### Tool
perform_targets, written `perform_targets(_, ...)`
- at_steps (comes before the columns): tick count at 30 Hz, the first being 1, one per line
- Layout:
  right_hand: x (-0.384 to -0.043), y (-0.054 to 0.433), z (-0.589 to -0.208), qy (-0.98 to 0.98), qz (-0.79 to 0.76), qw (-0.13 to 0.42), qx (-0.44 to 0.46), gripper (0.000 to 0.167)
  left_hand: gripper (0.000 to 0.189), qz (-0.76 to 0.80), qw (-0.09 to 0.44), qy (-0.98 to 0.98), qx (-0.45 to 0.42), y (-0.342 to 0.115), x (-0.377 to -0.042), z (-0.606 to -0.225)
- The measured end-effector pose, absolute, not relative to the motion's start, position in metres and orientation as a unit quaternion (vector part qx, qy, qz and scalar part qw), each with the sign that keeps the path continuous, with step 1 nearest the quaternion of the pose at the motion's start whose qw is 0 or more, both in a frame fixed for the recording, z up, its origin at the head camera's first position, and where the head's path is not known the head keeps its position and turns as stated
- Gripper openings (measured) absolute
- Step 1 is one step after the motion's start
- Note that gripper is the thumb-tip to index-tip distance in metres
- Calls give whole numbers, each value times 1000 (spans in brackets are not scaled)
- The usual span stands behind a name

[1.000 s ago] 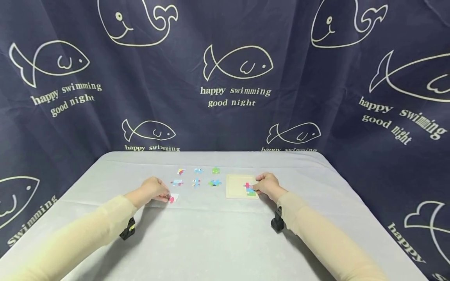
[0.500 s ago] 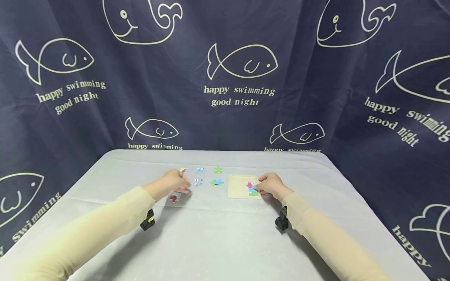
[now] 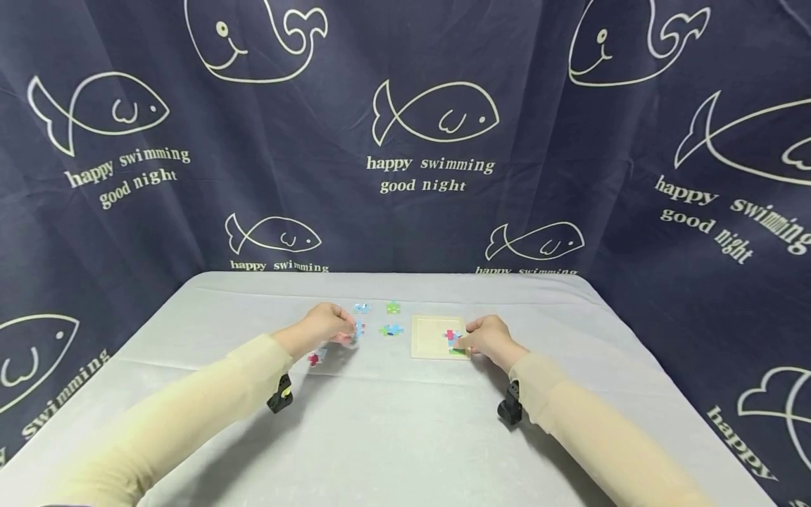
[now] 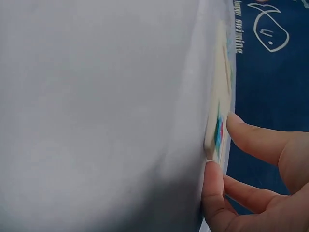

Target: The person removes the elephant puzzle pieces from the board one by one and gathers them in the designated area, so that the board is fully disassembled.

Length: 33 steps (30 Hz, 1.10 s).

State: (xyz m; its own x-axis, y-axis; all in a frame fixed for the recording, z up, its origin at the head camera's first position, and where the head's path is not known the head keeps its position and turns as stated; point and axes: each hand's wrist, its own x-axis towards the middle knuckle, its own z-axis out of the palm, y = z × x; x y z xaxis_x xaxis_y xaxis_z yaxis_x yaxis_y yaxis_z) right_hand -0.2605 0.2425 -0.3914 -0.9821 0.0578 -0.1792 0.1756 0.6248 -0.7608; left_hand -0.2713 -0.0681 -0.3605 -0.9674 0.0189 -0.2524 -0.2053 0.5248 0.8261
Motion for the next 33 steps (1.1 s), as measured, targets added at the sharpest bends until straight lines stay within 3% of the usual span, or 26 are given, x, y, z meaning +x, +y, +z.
perform_targets(18, -256, 244, -396, 910, -403, 55, 74, 58, 18, 558, 124, 818, 68, -4, -275, -362)
perform_targets(22, -253, 244, -395, 909, -407, 56, 70, 59, 24, 541, 144, 825, 83, 13, -277, -360)
perform_targets(33, -251, 244, -393, 901, -424, 62, 66, 59, 27, 533, 121, 832, 93, 41, -282, -363)
